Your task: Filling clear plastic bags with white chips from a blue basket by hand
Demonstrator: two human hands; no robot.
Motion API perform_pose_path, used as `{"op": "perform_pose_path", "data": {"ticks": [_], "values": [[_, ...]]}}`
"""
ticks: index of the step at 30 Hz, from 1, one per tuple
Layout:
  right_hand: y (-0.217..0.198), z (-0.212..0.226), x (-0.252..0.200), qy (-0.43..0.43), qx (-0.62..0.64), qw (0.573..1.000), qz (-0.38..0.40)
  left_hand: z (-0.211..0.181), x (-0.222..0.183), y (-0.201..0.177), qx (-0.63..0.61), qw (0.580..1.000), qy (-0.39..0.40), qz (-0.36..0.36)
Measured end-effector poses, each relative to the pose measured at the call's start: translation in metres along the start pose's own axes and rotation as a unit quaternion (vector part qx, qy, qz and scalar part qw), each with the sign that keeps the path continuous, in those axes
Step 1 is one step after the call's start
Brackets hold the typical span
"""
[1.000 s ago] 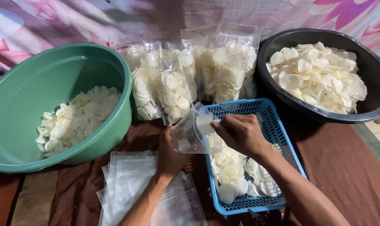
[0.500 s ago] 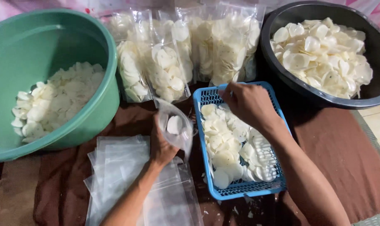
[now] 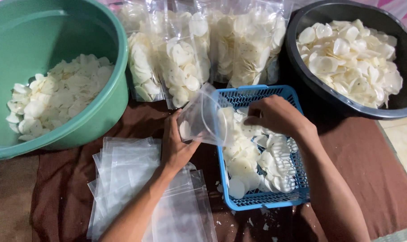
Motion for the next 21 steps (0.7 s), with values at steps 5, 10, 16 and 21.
{"op": "perform_pose_path", "data": {"ticks": [5, 10, 16, 21], "values": [[-0.017, 0.02, -0.006, -0.042, 0.07, 0.989, -0.12, 0.008, -0.002, -0.001, 0.002, 1.0, -0.018, -0.012], [-0.021, 0.032, -0.013, -0.121, 0.086, 0.96, -0.237, 0.011, -0.003, 0.002, 0.003, 1.0, -0.026, -0.008], [-0.021, 0.007, -0.015, -0.066, 0.075, 0.918, -0.383, -0.001, -0.003, -0.003, 0.016, 0.999, -0.03, -0.009], [-0.032, 0.014, -0.042, -0.081, 0.147, 0.826, -0.537, -0.009, -0.003, -0.006, 0.048, 0.999, -0.019, -0.016]]}}
Point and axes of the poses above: each hand's wrist, its own x-axis towards the middle knuckle, its own y-axis out of the palm, z = x × y, the point moved 6 cm from there along x, towards the middle knuckle, and after that the axes turned 2 degrees about -z, right-handed, at the moved point
